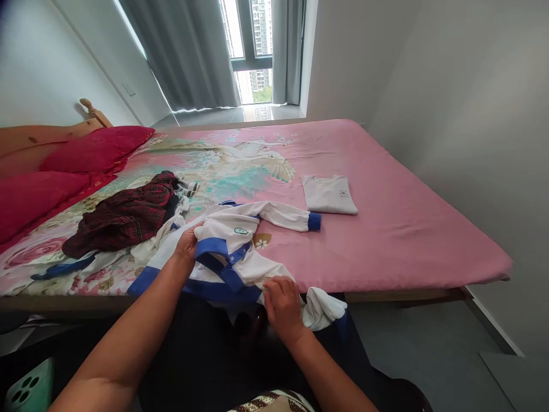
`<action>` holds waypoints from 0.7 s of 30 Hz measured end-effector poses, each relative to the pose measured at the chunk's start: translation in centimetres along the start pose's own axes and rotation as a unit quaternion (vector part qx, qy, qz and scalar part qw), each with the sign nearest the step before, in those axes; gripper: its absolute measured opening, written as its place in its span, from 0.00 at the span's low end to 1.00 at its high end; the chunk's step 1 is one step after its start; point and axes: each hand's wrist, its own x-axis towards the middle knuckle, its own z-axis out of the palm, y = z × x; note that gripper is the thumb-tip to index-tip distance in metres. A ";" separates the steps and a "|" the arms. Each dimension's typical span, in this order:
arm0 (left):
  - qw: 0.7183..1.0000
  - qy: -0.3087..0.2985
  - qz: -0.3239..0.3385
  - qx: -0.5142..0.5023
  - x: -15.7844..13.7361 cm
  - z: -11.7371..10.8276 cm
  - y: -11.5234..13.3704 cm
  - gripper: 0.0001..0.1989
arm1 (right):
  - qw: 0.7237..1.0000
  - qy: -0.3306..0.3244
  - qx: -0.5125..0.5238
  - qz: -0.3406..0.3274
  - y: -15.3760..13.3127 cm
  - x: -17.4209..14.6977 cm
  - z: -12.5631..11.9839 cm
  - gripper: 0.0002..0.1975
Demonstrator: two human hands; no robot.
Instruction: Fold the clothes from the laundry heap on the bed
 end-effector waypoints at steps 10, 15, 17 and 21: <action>0.996 0.040 0.062 -0.052 2.3 -0.4 1.2 0.18 | 0.998 -0.010 -0.042 0.045 2.5 2.7 0.2 0.15; 0.994 0.046 0.091 -0.051 2.6 -0.2 1.3 0.17 | 0.998 -0.024 -0.046 0.046 3.1 3.7 0.6 0.10; 0.994 0.043 0.091 -0.048 2.5 -0.2 1.3 0.16 | 0.996 -0.048 -0.045 0.057 3.2 4.2 0.7 0.06; 0.996 0.042 0.069 -0.029 2.2 -0.4 1.4 0.16 | 0.996 -0.037 0.037 0.076 2.8 4.5 0.3 0.02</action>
